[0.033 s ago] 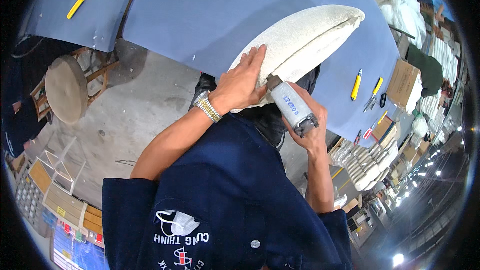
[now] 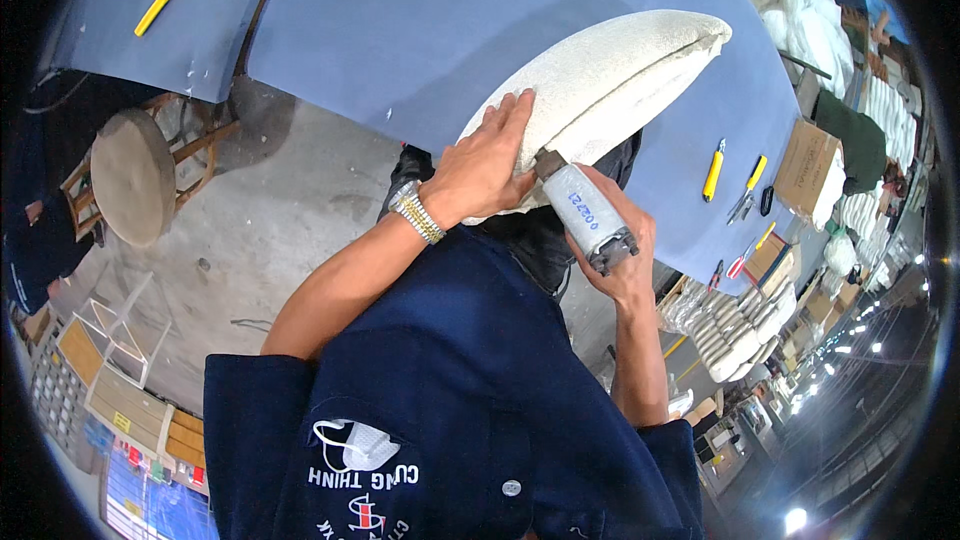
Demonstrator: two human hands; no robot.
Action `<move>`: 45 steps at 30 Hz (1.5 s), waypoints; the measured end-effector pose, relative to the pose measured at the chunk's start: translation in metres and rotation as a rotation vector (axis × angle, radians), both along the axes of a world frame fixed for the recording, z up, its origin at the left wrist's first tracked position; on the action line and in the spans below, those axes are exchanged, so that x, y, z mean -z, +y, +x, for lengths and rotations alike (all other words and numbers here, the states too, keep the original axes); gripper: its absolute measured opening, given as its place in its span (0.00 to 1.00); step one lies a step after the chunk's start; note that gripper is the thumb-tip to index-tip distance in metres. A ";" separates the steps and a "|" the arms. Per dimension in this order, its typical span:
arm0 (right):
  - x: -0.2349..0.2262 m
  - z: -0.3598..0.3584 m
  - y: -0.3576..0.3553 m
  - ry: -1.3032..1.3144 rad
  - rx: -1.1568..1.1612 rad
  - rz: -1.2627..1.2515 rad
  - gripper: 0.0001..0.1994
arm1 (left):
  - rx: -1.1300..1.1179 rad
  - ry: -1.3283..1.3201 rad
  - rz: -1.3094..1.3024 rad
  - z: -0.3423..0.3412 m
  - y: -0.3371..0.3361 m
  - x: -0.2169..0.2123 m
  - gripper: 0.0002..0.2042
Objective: The person folds a white fabric cover over a cushion, aligns the edges, and uses a staple gun to secure the fabric. They repeat this process for multiple cushions, trimming excess fabric with a utility knife and stacking the finished items.
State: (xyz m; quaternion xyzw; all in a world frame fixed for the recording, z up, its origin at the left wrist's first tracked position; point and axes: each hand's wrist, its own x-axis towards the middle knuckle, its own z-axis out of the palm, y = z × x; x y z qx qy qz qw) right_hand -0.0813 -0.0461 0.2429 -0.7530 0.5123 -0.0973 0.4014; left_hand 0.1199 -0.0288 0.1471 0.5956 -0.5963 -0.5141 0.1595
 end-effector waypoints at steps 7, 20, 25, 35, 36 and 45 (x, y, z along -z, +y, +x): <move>-0.001 0.009 -0.002 0.034 -0.008 0.040 0.29 | -0.001 -0.032 0.017 -0.003 -0.002 0.000 0.53; 0.009 0.019 0.003 -0.001 0.018 -0.037 0.25 | -0.107 0.276 0.025 0.019 0.021 0.020 0.53; 0.009 0.018 0.012 0.014 0.028 -0.085 0.25 | -0.062 0.092 0.035 0.019 0.023 0.009 0.50; 0.003 0.019 0.016 -0.017 0.022 0.066 0.27 | -0.051 -0.002 0.056 0.014 0.030 0.002 0.48; 0.002 0.021 0.016 -0.018 0.042 0.103 0.27 | -0.055 0.007 0.067 0.012 0.031 0.000 0.47; 0.004 0.019 0.025 -0.031 0.030 0.003 0.28 | -0.055 -0.039 -0.013 0.013 0.029 0.005 0.50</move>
